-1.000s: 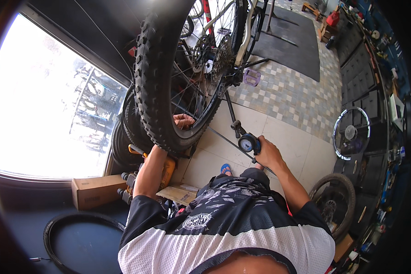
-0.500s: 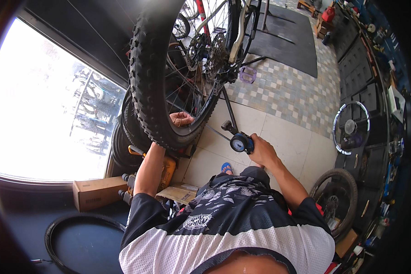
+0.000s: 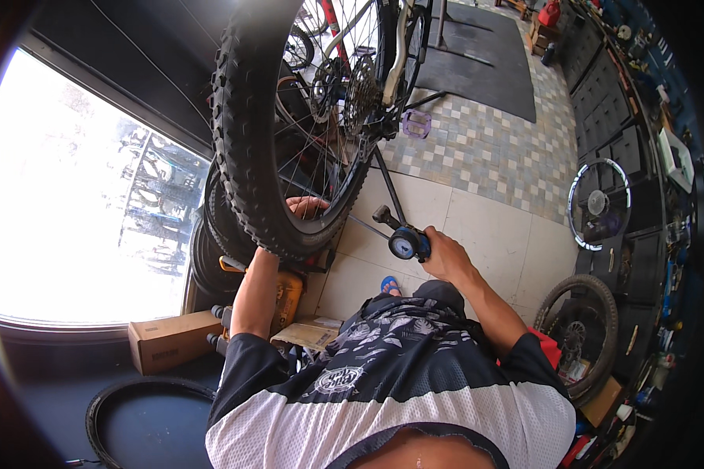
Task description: The person inflates a bicycle tire using a floor pump. They attach the pump to the valve, pump air into the tire, and check the pressure with a gauge. The person also adjusts the bicycle's position and handles tools in the workshop.
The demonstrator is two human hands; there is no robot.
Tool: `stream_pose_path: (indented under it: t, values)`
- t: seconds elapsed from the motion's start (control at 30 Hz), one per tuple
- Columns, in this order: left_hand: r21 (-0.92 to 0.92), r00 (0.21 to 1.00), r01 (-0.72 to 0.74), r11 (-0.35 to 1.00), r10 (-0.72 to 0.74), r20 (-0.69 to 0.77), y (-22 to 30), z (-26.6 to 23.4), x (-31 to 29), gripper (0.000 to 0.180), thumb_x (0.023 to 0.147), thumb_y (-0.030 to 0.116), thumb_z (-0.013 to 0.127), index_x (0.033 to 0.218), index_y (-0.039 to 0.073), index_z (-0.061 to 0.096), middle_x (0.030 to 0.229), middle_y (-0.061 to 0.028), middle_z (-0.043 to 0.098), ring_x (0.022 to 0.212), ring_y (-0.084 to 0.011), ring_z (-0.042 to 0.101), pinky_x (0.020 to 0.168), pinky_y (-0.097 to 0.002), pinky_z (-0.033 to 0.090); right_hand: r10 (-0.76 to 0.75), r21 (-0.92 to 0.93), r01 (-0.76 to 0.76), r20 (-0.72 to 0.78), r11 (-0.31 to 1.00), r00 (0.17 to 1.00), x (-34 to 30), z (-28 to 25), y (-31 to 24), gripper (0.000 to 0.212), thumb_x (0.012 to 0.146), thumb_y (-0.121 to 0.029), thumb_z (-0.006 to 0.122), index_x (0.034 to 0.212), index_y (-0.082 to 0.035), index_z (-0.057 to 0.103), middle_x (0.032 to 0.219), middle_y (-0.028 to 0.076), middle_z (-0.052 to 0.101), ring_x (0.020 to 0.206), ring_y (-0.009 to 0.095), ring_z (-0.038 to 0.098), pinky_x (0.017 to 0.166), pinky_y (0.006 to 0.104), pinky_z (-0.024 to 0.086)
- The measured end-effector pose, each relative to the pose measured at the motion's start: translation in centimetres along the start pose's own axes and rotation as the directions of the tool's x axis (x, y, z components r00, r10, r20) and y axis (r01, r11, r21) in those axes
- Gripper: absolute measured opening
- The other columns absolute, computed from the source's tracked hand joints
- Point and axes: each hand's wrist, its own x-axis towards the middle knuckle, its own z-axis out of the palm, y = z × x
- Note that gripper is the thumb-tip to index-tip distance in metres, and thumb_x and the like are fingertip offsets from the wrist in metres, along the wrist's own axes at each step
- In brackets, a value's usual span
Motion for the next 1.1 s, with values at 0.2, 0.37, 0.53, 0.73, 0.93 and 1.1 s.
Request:
stream_pose_path:
  t: [0.2,0.37,0.53,0.73,0.93,1.1]
  values:
    - [0.0,0.987,0.114,0.993,-0.113,-0.113,-1.5,-0.8,0.8,0.021,0.101,0.023,0.078,0.11,0.005,0.072,0.089,0.0052,0.069,0.074,-0.0022,0.063,0.067,-0.0195,0.05,-0.028,0.002,0.028,-0.052,1.0,0.998,0.3,0.0,-0.1,0.04,0.082,-0.013,0.073,0.117,-0.001,0.057,0.111,0.027,0.072,0.106,0.05,0.07,0.089,0.0567,0.055]
    - [0.02,0.989,0.107,0.994,-0.104,-0.104,-1.5,-1.0,0.9,0.022,0.101,0.024,0.078,0.111,0.005,0.071,0.092,0.0044,0.072,0.076,-0.0023,0.065,0.068,-0.0184,0.051,-0.011,-0.015,0.011,0.015,1.0,1.0,0.6,-0.5,-0.3,0.048,0.083,-0.015,0.073,0.125,0.0,0.054,0.117,0.029,0.071,0.11,0.051,0.069,0.094,0.0566,0.056]
    - [0.073,0.986,0.139,0.988,-0.132,-0.101,-1.6,-1.1,1.4,0.021,0.101,0.023,0.078,0.111,0.005,0.071,0.09,0.005,0.072,0.071,-0.0018,0.064,0.065,-0.0184,0.05,-0.002,-0.013,0.002,0.019,1.0,1.0,0.3,-0.7,-0.5,0.048,0.083,-0.015,0.073,0.125,0.0,0.055,0.117,0.029,0.071,0.111,0.05,0.069,0.094,0.0559,0.056]
    - [-0.038,0.987,0.153,0.988,-0.154,-0.039,0.7,1.0,0.8,0.016,0.101,0.022,0.078,0.102,0.009,0.069,0.087,0.0055,0.07,0.068,-0.0025,0.063,0.063,-0.0189,0.049,0.012,-0.004,-0.012,0.002,1.0,1.0,-0.1,-0.4,0.1,0.049,0.083,-0.016,0.073,0.125,0.0,0.055,0.118,0.028,0.071,0.112,0.05,0.068,0.094,0.055,0.056]
    - [0.05,0.987,0.108,0.993,-0.101,-0.124,-1.2,-0.3,1.1,0.018,0.098,0.02,0.081,0.098,0.009,0.067,0.087,0.005,0.071,0.071,-0.0034,0.066,0.064,-0.0195,0.05,-0.023,-0.02,0.024,0.02,1.0,1.0,-0.1,-0.6,-0.6,0.047,0.083,-0.016,0.074,0.123,0.001,0.054,0.116,0.029,0.071,0.111,0.05,0.068,0.094,0.0555,0.056]
    - [-0.043,0.98,0.083,0.996,-0.089,-0.176,-1.7,-0.3,0.3,0.015,0.097,0.019,0.078,0.101,0.007,0.071,0.09,0.0016,0.073,0.074,-0.0064,0.068,0.067,-0.0207,0.053,-0.038,-0.027,0.039,0.015,0.999,0.999,-0.2,-0.6,-0.9,0.046,0.083,-0.016,0.074,0.121,0.001,0.054,0.115,0.029,0.071,0.11,0.051,0.068,0.094,0.056,0.056]
